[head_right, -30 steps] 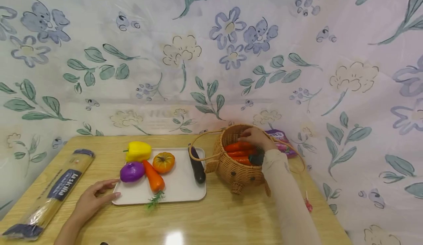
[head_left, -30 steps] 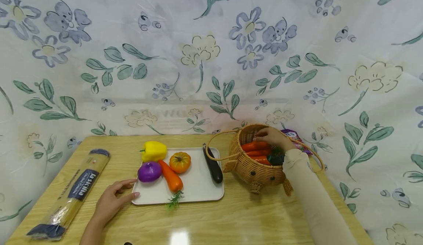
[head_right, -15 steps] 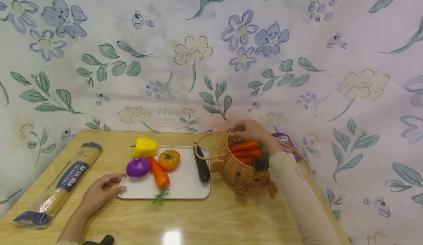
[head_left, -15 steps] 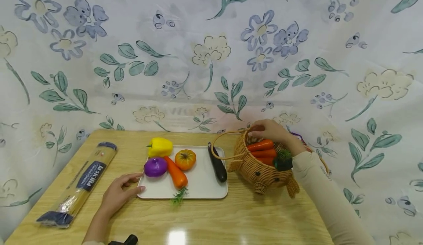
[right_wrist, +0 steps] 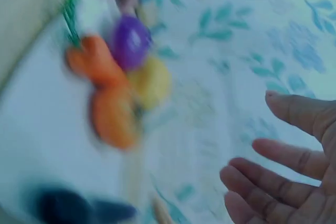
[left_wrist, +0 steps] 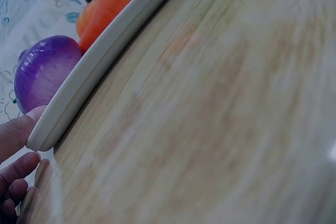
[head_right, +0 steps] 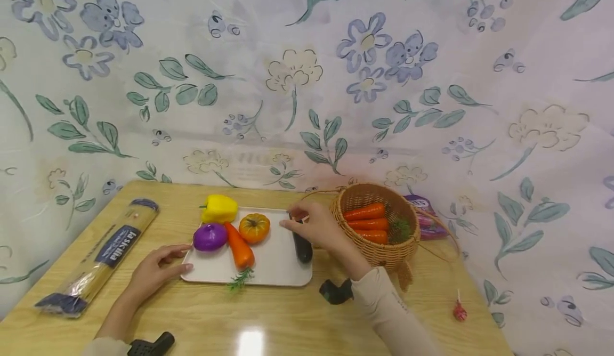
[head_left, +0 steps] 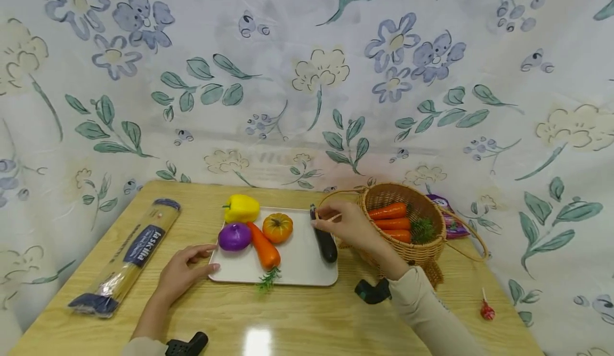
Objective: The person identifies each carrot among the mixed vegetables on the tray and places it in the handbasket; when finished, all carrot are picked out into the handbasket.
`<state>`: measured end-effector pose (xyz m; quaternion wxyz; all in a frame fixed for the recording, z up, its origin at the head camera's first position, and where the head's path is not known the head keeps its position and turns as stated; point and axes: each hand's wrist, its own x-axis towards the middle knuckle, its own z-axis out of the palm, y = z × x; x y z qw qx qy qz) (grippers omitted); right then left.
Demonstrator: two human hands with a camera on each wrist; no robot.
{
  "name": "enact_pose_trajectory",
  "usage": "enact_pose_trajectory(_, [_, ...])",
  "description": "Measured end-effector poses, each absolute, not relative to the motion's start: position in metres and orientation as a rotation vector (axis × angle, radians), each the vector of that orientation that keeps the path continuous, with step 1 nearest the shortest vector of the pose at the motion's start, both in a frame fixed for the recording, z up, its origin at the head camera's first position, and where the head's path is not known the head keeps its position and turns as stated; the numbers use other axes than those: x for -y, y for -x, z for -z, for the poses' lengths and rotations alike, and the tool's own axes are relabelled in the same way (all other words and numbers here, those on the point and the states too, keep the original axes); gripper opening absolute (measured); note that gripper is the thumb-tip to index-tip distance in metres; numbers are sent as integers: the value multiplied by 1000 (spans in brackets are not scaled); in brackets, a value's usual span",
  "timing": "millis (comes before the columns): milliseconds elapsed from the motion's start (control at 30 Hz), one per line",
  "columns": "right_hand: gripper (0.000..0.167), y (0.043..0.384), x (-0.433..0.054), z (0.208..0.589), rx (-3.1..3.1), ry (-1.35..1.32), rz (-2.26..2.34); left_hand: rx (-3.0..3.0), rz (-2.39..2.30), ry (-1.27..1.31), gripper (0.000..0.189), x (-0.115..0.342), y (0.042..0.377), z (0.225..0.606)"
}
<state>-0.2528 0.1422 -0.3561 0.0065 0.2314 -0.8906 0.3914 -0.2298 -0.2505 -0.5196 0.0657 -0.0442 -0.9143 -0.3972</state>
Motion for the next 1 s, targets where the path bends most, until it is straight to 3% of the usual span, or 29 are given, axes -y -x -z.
enact_pose_trajectory(233, [35, 244, -96, 413, 2815, -838, -1264, 2751, 1208, 145, 49, 249, 231, 520])
enact_pose_trajectory(500, [44, 240, -56, 464, 2822, -552, -1358, 2750, 1211, 145, 48, 250, 233, 519])
enact_pose_trajectory(1000, [56, 230, -13, 492, 2719, -160, -1359, 2745, 1232, 112, 48, 251, 231, 521])
